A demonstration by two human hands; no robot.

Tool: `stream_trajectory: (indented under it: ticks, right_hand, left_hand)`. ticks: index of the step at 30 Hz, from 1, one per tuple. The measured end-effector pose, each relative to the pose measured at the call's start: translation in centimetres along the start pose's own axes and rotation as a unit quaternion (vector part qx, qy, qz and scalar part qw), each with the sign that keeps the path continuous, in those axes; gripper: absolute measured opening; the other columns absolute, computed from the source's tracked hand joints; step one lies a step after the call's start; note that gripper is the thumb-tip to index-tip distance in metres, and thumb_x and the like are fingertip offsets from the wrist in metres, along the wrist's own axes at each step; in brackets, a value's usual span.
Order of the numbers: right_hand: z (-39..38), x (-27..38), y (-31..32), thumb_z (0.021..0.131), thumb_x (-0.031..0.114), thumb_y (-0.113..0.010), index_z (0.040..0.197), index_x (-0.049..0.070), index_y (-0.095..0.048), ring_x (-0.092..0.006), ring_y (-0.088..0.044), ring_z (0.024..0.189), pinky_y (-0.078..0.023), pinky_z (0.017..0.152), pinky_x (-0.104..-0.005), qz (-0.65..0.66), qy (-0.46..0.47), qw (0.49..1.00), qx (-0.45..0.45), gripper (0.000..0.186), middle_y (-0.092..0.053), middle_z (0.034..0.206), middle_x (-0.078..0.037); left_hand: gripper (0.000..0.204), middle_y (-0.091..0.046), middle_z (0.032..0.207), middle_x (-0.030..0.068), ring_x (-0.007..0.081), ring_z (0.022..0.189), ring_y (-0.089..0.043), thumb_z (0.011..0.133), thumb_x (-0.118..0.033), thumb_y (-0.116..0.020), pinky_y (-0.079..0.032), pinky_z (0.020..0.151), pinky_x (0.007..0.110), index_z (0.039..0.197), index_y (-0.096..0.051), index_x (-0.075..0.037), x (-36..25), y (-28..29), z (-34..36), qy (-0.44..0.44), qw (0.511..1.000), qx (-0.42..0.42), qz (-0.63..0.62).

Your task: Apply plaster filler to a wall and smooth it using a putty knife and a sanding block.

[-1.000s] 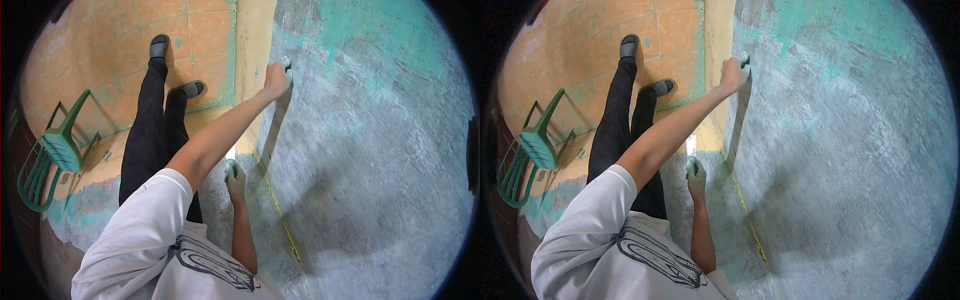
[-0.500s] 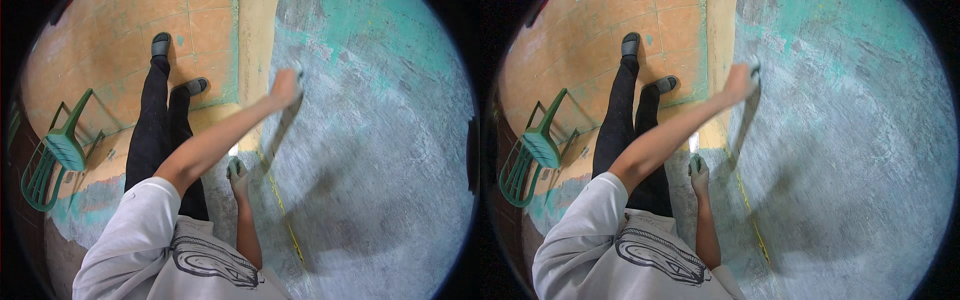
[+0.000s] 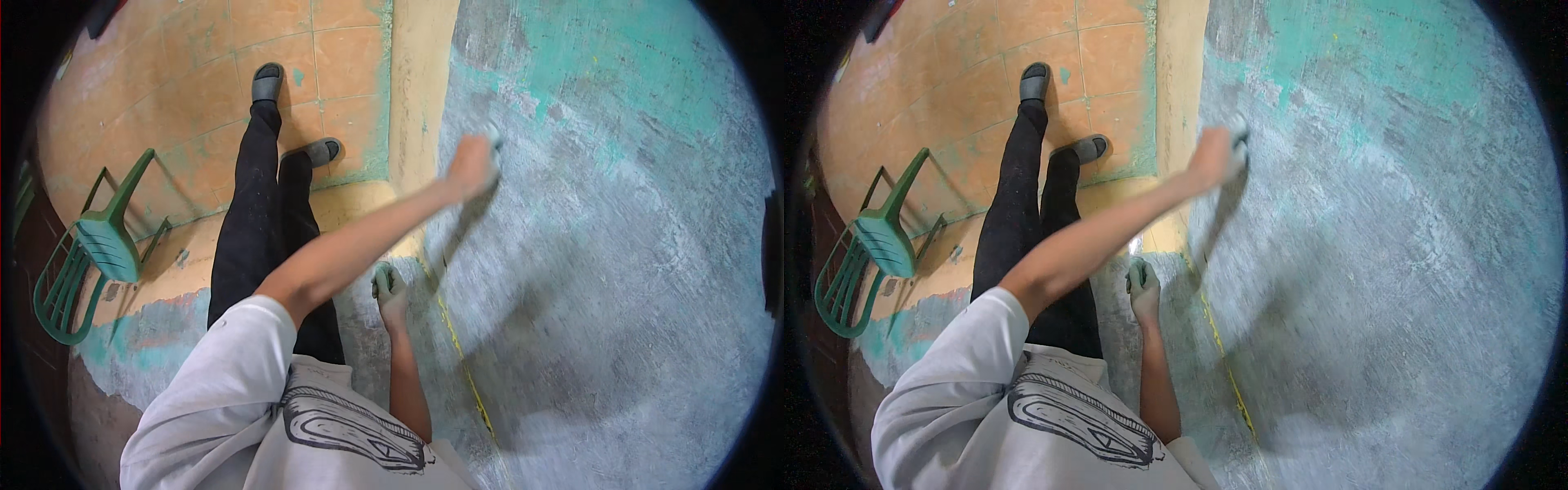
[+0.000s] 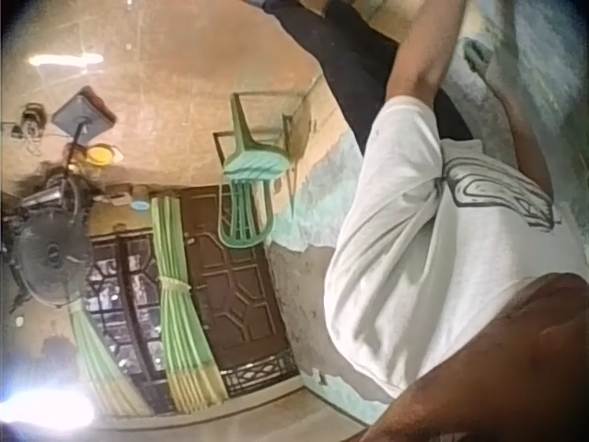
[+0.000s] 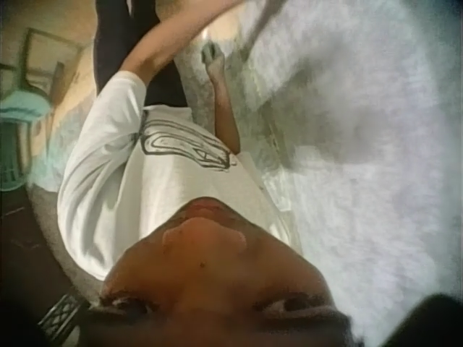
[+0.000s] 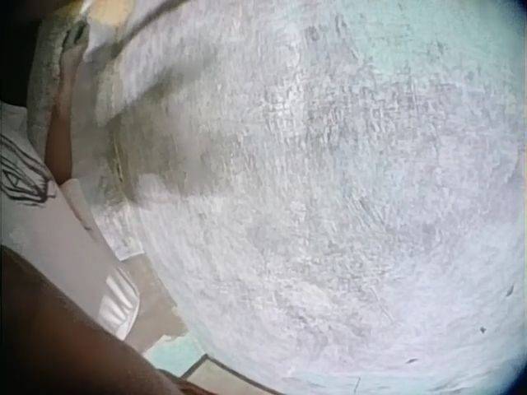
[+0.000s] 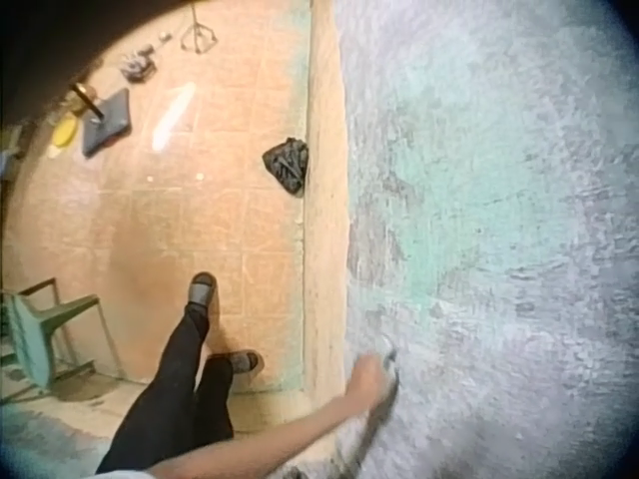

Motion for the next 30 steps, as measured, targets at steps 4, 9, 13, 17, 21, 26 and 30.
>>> stream_trajectory:
  ticks: [4, 9, 13, 17, 21, 26, 30]
  right_hand:
    - [-0.3, -0.5, 0.9, 0.097, 0.017, -0.053, 0.101, 0.000, -0.060, -0.0068, -0.044, 0.059, -0.038, 0.054, -0.0251, -0.121, -0.008, 0.993, 0.000, 0.019, -0.050, 0.069, 0.001]
    - [-0.1, 2.1, -2.0, 0.096, 0.020, -0.055, 0.089, 0.004, -0.059, -0.0068, -0.043, 0.059, -0.037, 0.054, -0.0241, -0.027, 0.014, 0.999, 0.013, 0.018, -0.049, 0.067, 0.002]
    - [0.2, 1.0, -1.8, 0.096, 0.017, -0.054, 0.089, 0.004, -0.059, -0.0061, -0.045, 0.059, -0.037, 0.054, -0.0234, -0.028, 0.027, 0.999, 0.015, 0.016, -0.050, 0.069, 0.002]
    - [1.0, -2.6, 0.5, 0.097, 0.019, -0.053, 0.092, 0.002, -0.059, -0.0075, -0.046, 0.059, -0.038, 0.055, -0.0249, -0.082, 0.015, 0.996, 0.017, 0.019, -0.051, 0.068, 0.000]
    - [1.1, -2.3, 0.1, 0.097, 0.018, -0.051, 0.094, -0.002, -0.058, -0.0092, -0.048, 0.060, -0.040, 0.056, -0.0268, -0.120, 0.003, 0.993, 0.007, 0.021, -0.053, 0.068, -0.003]
    - [1.8, -0.7, -0.9, 0.097, 0.016, -0.053, 0.101, -0.001, -0.060, -0.0074, -0.047, 0.061, -0.039, 0.055, -0.0244, -0.030, -0.003, 0.999, 0.017, 0.018, -0.053, 0.071, 0.000]
    - [2.1, -0.8, -1.3, 0.097, 0.014, -0.053, 0.111, 0.001, -0.061, -0.0051, -0.046, 0.061, -0.038, 0.054, -0.0223, -0.016, 0.013, 1.000, 0.023, 0.020, -0.052, 0.075, 0.002]
  left_hand:
    - [0.020, -0.062, 0.084, 0.0282, 0.0461, 0.083, -0.062, 0.077, -0.003, -0.058, -0.051, 0.071, 0.048, 0.096, -0.063, 0.000, -5.2, 0.0, -3.7, -0.131, 0.981, -0.074, -0.120]
    - [0.021, -0.064, 0.094, 0.0266, 0.0429, 0.089, -0.063, 0.076, -0.006, -0.060, -0.052, 0.074, 0.046, 0.095, -0.063, 0.001, 5.0, 2.4, 4.1, 0.054, 0.997, -0.029, 0.048]
    - [0.010, -0.062, 0.081, 0.0287, 0.0458, 0.082, -0.063, 0.071, -0.001, -0.058, -0.051, 0.072, 0.050, 0.080, -0.062, 0.001, 4.2, 2.9, 3.9, 0.005, 0.999, -0.038, 0.012]
    - [0.026, -0.059, 0.089, 0.0309, 0.0467, 0.086, -0.060, 0.080, -0.001, -0.058, -0.050, 0.075, 0.047, 0.105, -0.059, 0.002, -4.5, -0.2, -4.7, -0.036, 0.995, -0.011, -0.092]
    - [0.040, -0.054, 0.113, 0.0319, 0.0454, 0.102, -0.056, 0.079, 0.006, -0.054, -0.048, 0.086, 0.046, 0.119, -0.053, 0.007, -4.2, -0.2, -6.0, 0.013, 0.992, 0.001, -0.122]
    - [0.025, -0.063, 0.093, 0.0291, 0.0421, 0.089, -0.064, 0.078, -0.007, -0.056, -0.052, 0.077, 0.048, 0.100, -0.064, 0.001, 5.5, 0.5, 3.3, 0.059, 0.995, -0.056, 0.050]
    - [0.022, -0.062, 0.090, 0.0294, 0.0437, 0.087, -0.064, 0.077, -0.006, -0.056, -0.052, 0.075, 0.049, 0.096, -0.064, 0.000, 9.1, 2.8, 7.4, 0.039, 0.996, -0.074, 0.040]
Point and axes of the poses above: each hand's wrist, its own z-axis towards the middle knuckle, its own y-axis out of the back of the hand, x = y × z, the point moved 4 cm from there along z, towards the middle knuckle
